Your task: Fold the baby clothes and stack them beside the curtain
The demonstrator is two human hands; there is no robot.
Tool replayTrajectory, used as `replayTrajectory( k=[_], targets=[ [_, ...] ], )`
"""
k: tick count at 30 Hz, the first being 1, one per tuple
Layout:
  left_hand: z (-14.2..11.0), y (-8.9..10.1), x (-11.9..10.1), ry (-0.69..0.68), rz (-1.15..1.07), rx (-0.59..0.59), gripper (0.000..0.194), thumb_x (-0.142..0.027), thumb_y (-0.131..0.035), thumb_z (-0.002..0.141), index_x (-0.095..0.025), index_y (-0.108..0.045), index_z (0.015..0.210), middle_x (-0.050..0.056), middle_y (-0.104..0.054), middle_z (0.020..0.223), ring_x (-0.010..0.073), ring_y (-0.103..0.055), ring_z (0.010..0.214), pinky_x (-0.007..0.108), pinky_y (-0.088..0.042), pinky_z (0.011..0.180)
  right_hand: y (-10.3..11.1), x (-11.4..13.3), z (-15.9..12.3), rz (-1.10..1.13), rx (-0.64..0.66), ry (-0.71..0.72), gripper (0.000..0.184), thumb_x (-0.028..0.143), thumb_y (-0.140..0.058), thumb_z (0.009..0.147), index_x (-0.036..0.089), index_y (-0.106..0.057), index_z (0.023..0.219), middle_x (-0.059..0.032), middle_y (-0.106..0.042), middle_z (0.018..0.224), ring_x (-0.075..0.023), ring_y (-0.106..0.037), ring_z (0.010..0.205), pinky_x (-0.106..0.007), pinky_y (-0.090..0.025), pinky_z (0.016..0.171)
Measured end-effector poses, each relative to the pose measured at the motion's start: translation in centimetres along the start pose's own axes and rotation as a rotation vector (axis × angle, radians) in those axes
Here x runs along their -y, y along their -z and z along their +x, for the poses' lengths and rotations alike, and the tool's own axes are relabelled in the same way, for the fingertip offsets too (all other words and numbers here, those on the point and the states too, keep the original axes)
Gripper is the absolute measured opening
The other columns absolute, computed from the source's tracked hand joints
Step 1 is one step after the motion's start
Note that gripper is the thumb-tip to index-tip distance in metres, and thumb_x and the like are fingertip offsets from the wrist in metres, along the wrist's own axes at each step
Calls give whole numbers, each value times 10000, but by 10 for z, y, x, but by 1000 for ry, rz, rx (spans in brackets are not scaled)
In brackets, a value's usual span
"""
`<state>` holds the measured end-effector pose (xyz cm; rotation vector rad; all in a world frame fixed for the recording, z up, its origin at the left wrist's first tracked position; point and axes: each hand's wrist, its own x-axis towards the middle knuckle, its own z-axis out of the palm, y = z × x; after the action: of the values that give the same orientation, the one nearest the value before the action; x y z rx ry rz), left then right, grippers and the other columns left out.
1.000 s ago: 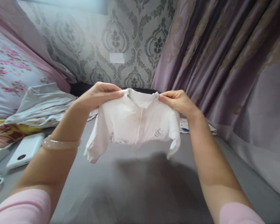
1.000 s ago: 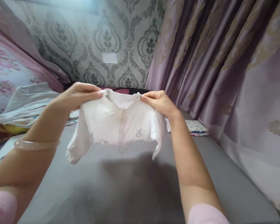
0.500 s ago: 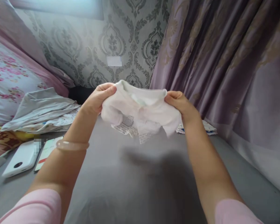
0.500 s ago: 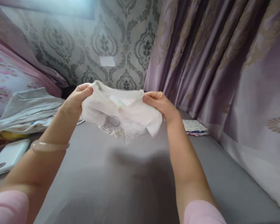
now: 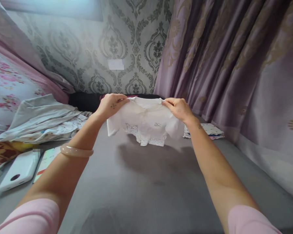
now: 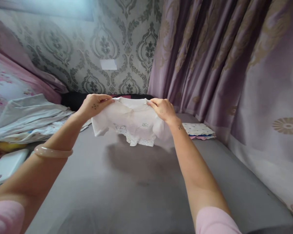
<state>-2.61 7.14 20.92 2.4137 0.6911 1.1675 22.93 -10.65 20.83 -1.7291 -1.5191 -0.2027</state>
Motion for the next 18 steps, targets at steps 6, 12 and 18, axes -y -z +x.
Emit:
replayTrajectory(
  k=[6,12,18],
  targets=[
    [-8,42,-17,180,-329,336,512,-642,-717,667,-159,-774,828,47,-634,585,151,-544,527,263,-405,477,26,13,-8,423,227,-88,517,689,-694,710,207,-773,879,-52,-735,771,-183,-643,656,-289,-469,582],
    [3,6,-17,77,-250,49,492,-589,-721,702,-147,-774,911,61,-711,753,218,-649,741,260,-485,587,9,18,3,321,141,-48,465,652,-677,750,222,-782,891,-39,-750,822,-216,-673,786,-291,-494,643],
    [-1,-3,-8,103,-357,6,520,-620,-736,677,-153,-770,903,59,-706,727,176,-628,658,244,-480,542,3,7,7,360,113,-51,478,674,-706,701,218,-779,827,-42,-733,769,-195,-651,733,-287,-485,616]
  ],
)
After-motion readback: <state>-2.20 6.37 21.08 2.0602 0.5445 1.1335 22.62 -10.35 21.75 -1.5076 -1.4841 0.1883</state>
